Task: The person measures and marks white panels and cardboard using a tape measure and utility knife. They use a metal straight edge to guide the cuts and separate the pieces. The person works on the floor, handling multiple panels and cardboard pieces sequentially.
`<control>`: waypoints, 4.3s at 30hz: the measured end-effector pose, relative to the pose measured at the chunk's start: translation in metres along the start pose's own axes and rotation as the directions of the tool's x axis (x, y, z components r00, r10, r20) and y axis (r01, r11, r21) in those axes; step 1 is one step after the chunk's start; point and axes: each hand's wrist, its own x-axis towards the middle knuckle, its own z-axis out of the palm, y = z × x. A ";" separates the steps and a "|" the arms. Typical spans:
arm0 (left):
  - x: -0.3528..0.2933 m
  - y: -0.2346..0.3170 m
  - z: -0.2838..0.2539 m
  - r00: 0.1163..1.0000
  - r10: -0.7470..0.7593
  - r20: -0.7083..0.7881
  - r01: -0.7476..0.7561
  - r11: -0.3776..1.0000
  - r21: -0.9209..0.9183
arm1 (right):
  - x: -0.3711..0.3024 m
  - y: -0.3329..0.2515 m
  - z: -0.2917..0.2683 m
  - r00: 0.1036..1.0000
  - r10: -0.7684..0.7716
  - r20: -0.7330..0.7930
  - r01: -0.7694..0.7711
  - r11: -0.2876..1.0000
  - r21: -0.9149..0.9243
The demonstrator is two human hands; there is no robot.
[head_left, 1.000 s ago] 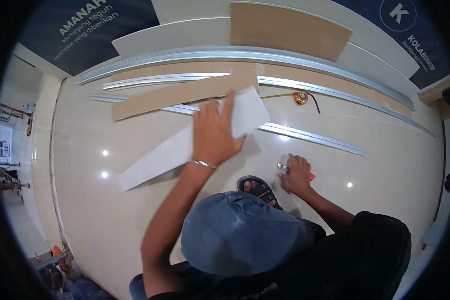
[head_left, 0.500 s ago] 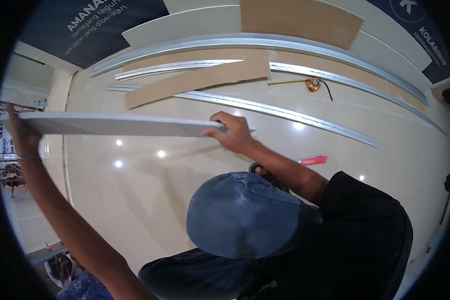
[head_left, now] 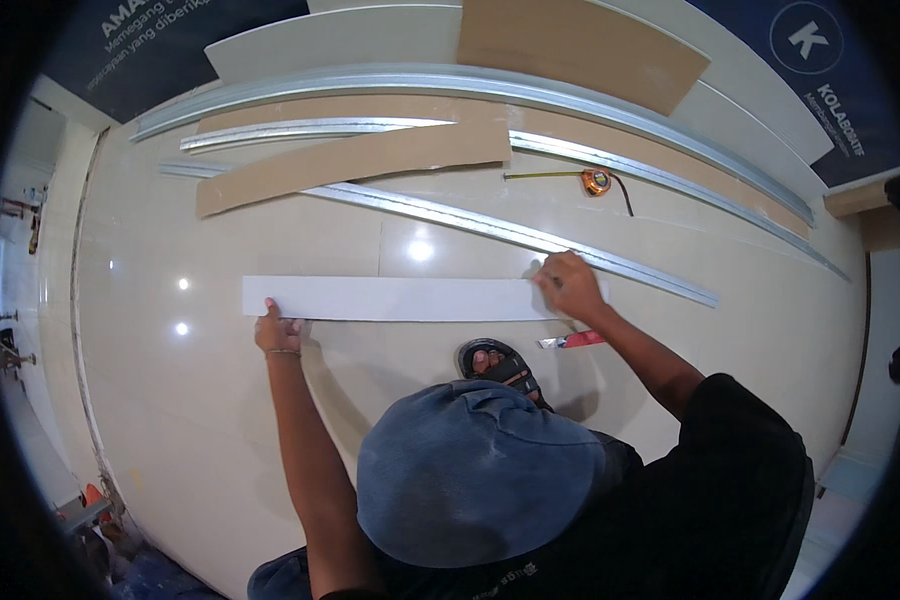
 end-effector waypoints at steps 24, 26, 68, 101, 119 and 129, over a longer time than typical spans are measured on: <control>-0.120 -0.044 0.093 0.820 0.537 0.197 -0.340 0.182 0.922 | 0.078 -0.048 -0.024 0.993 -0.052 -0.106 0.038 0.991 -0.127; -0.117 -0.052 0.091 0.786 0.582 0.210 -0.378 0.184 0.907 | 0.083 -0.093 0.000 0.991 -0.136 -0.003 0.135 0.985 -0.106; -0.098 -0.055 0.098 0.629 0.443 0.640 -0.636 -0.181 0.750 | -0.092 0.010 -0.094 0.911 0.331 0.245 -0.264 0.926 -0.270; -0.065 -0.057 0.081 0.611 0.414 0.675 -0.676 -0.172 0.717 | -0.108 0.061 -0.099 0.836 0.520 0.175 -0.469 0.843 -0.263; -0.079 -0.052 0.091 0.712 0.365 0.600 -0.606 -0.115 0.787 | -0.105 0.039 -0.065 0.873 0.472 0.122 -0.464 0.882 -0.089; -0.084 -0.052 0.092 0.709 0.373 0.598 -0.599 -0.130 0.790 | -0.050 -0.041 -0.004 0.908 0.415 0.060 -0.405 0.905 -0.129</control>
